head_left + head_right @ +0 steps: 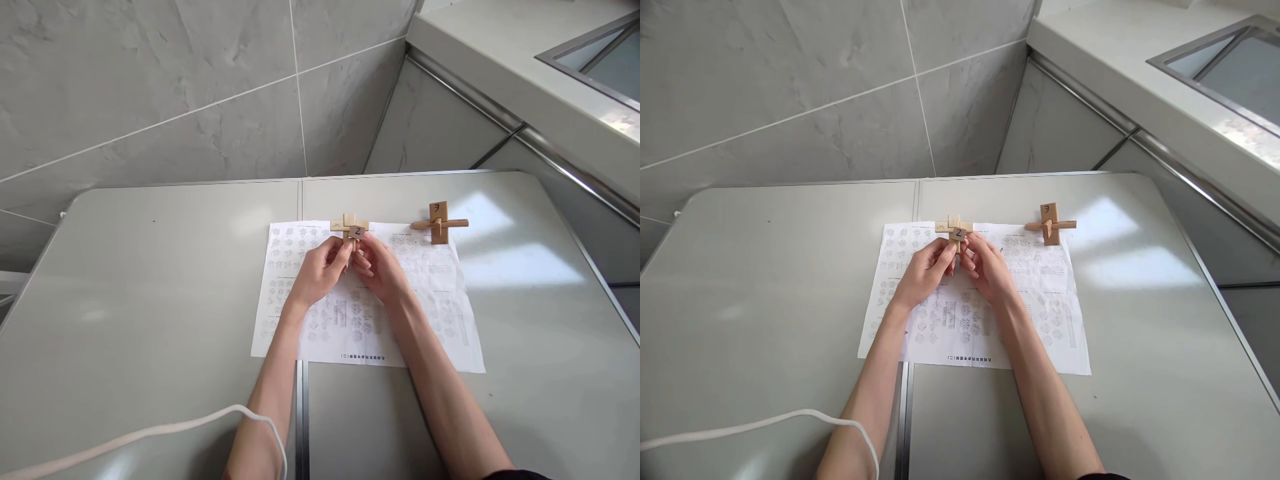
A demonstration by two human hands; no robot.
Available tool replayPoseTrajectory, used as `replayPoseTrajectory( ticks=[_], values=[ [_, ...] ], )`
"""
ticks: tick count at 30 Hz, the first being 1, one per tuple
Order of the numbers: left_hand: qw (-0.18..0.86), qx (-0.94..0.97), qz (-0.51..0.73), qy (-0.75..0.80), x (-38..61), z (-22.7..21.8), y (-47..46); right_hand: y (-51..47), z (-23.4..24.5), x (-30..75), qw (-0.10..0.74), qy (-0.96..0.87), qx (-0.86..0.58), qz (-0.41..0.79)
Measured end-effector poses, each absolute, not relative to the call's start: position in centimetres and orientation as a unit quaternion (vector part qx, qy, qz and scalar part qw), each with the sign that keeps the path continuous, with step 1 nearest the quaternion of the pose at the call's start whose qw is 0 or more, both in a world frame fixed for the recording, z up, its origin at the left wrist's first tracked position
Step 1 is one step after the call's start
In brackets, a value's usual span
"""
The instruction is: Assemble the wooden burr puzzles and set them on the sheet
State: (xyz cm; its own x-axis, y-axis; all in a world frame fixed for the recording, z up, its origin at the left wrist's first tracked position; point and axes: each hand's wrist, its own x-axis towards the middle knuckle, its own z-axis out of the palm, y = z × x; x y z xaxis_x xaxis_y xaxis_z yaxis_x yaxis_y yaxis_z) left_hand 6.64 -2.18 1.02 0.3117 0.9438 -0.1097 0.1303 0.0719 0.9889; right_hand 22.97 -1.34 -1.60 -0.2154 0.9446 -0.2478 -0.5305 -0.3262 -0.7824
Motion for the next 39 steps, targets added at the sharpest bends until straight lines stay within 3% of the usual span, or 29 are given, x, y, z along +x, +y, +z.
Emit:
replayPoseTrajectory(
  ticks=[13,23,39],
  values=[
    [0.546,0.623,0.340,0.445,6.4,1.4,-2.3,-2.0,-1.8,23.0,0.490,-0.380,-0.437,0.651],
    [0.540,0.618,0.340,0.458,6.2,1.1,-2.3,-2.2,-1.2,22.4,0.579,-0.424,-0.478,0.506],
    [0.500,0.613,0.383,0.476,6.6,1.3,-2.2,-2.1,-1.4,22.4,0.561,-0.407,-0.456,0.558]
  ],
)
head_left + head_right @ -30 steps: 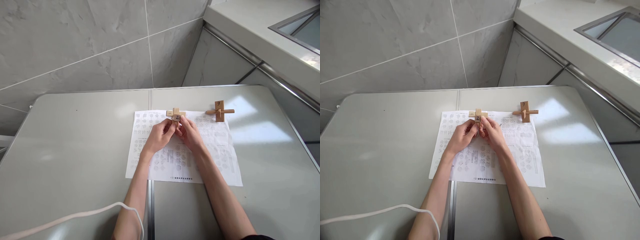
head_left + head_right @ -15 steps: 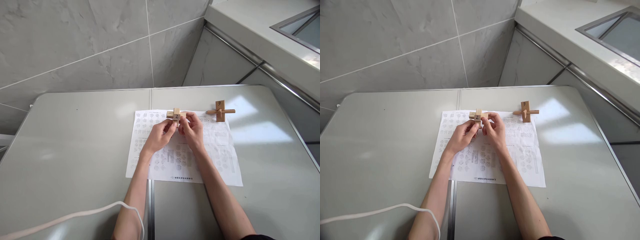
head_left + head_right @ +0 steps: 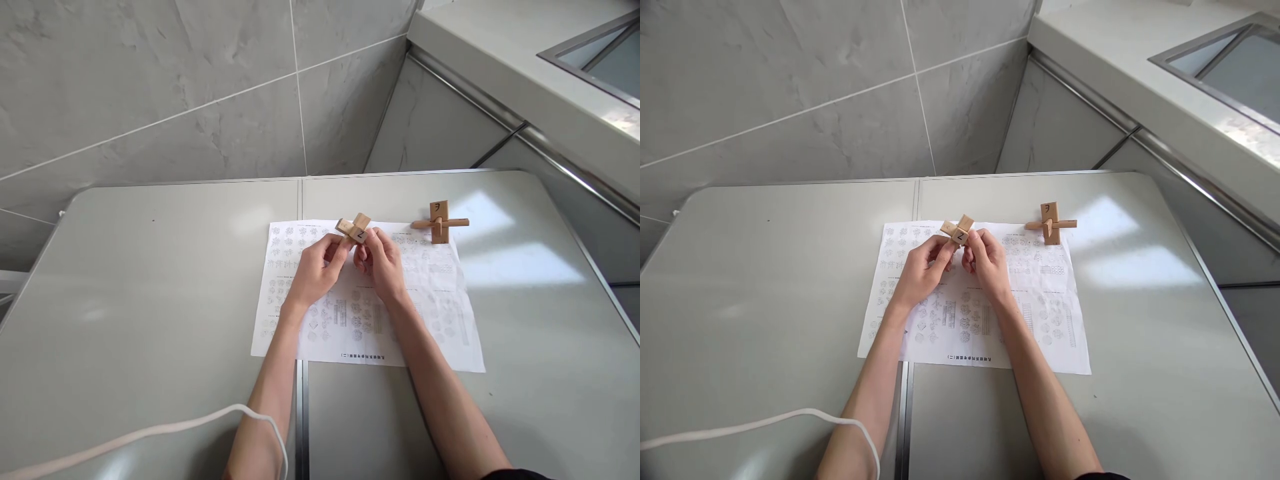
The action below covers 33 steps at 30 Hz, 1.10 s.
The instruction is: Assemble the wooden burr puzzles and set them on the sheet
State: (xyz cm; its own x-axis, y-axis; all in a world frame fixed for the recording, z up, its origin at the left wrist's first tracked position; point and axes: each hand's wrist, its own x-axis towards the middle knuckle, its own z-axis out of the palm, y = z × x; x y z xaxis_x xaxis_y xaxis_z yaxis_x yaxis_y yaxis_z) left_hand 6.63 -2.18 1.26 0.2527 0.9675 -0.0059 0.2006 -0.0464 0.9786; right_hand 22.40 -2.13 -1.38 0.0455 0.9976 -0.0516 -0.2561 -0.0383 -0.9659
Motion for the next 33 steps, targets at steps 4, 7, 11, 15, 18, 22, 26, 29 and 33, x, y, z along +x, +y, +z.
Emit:
replayPoseTrajectory(
  ticks=[4,7,11,15,18,22,26,29,33],
  values=[
    [0.509,0.587,0.407,0.480,6.4,1.1,-2.1,-1.8,-1.5,22.6,0.545,-0.355,-0.424,0.630],
    [0.515,0.574,0.412,0.485,6.3,1.2,-2.0,-1.4,-1.5,22.9,0.570,-0.276,-0.378,0.675],
    [0.505,0.574,0.407,0.500,6.1,1.2,-1.8,-0.8,-1.4,23.6,0.618,-0.193,-0.330,0.687],
    [0.505,0.572,0.393,0.513,6.1,1.1,-1.8,-0.6,-1.7,24.2,0.666,-0.150,-0.318,0.658],
    [0.505,0.573,0.387,0.516,6.1,0.9,-1.8,-0.5,-2.1,24.5,0.690,-0.127,-0.317,0.638],
    [0.501,0.581,0.381,0.516,6.1,0.8,-1.8,-0.3,-2.7,24.6,0.702,-0.115,-0.339,0.615],
    [0.502,0.586,0.375,0.515,6.1,0.8,-1.8,-0.3,-3.1,24.6,0.706,-0.111,-0.341,0.610],
    [0.501,0.588,0.368,0.517,6.0,0.7,-1.8,-0.3,-3.2,24.6,0.706,-0.108,-0.349,0.606],
    [0.500,0.592,0.362,0.518,5.9,0.6,-1.7,-0.5,-3.2,24.3,0.706,-0.106,-0.366,0.597]
  ],
)
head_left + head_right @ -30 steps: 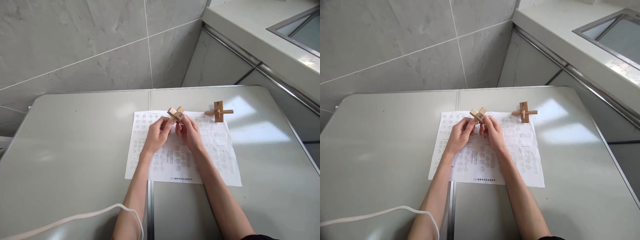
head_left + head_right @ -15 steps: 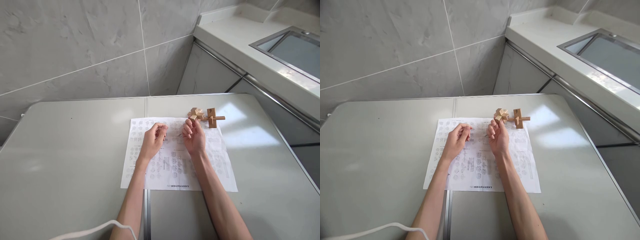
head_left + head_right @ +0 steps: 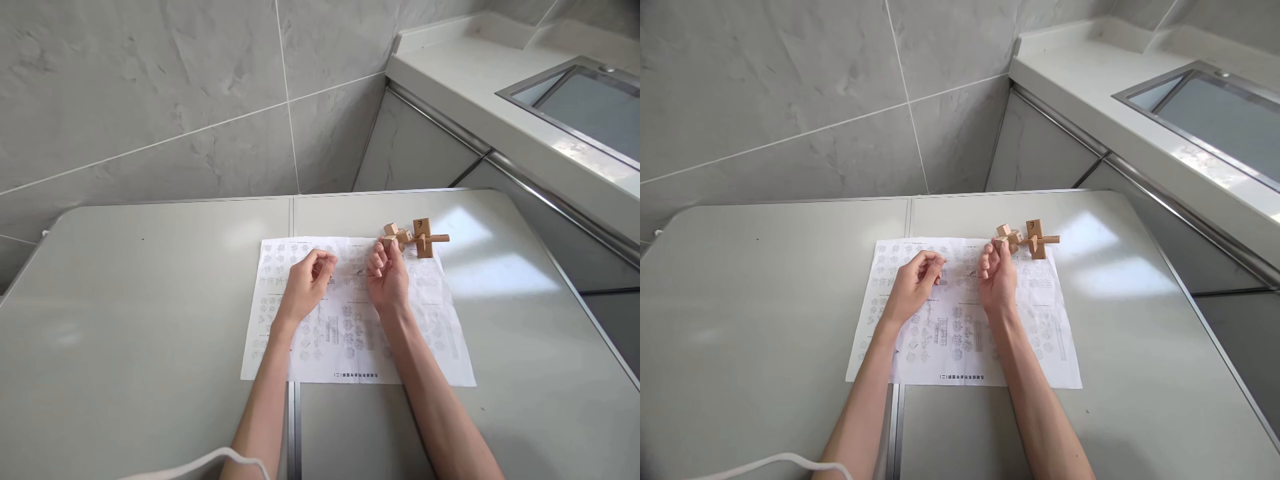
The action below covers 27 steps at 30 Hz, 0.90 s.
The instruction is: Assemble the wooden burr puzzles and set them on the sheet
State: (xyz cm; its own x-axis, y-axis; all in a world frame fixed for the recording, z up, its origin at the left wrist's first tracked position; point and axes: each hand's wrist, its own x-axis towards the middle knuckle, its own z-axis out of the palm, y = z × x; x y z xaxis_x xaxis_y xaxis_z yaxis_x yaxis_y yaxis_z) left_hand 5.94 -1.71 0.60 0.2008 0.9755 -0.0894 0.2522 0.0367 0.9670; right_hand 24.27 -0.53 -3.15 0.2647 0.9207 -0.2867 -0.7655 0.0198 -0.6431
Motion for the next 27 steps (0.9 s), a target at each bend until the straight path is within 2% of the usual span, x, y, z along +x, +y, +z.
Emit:
replayPoseTrajectory(
  ticks=[10,21,27],
  values=[
    [0.496,0.602,0.354,0.517,5.9,0.5,-1.7,-0.9,-1.8,23.3,0.689,-0.120,-0.393,0.597],
    [0.469,0.622,0.338,0.528,6.0,0.7,-1.7,-1.7,-1.4,21.2,0.549,-0.388,-0.492,0.553],
    [0.470,0.616,0.336,0.535,6.3,0.6,-1.7,-1.8,-1.6,20.9,0.522,-0.430,-0.507,0.535]
  ],
)
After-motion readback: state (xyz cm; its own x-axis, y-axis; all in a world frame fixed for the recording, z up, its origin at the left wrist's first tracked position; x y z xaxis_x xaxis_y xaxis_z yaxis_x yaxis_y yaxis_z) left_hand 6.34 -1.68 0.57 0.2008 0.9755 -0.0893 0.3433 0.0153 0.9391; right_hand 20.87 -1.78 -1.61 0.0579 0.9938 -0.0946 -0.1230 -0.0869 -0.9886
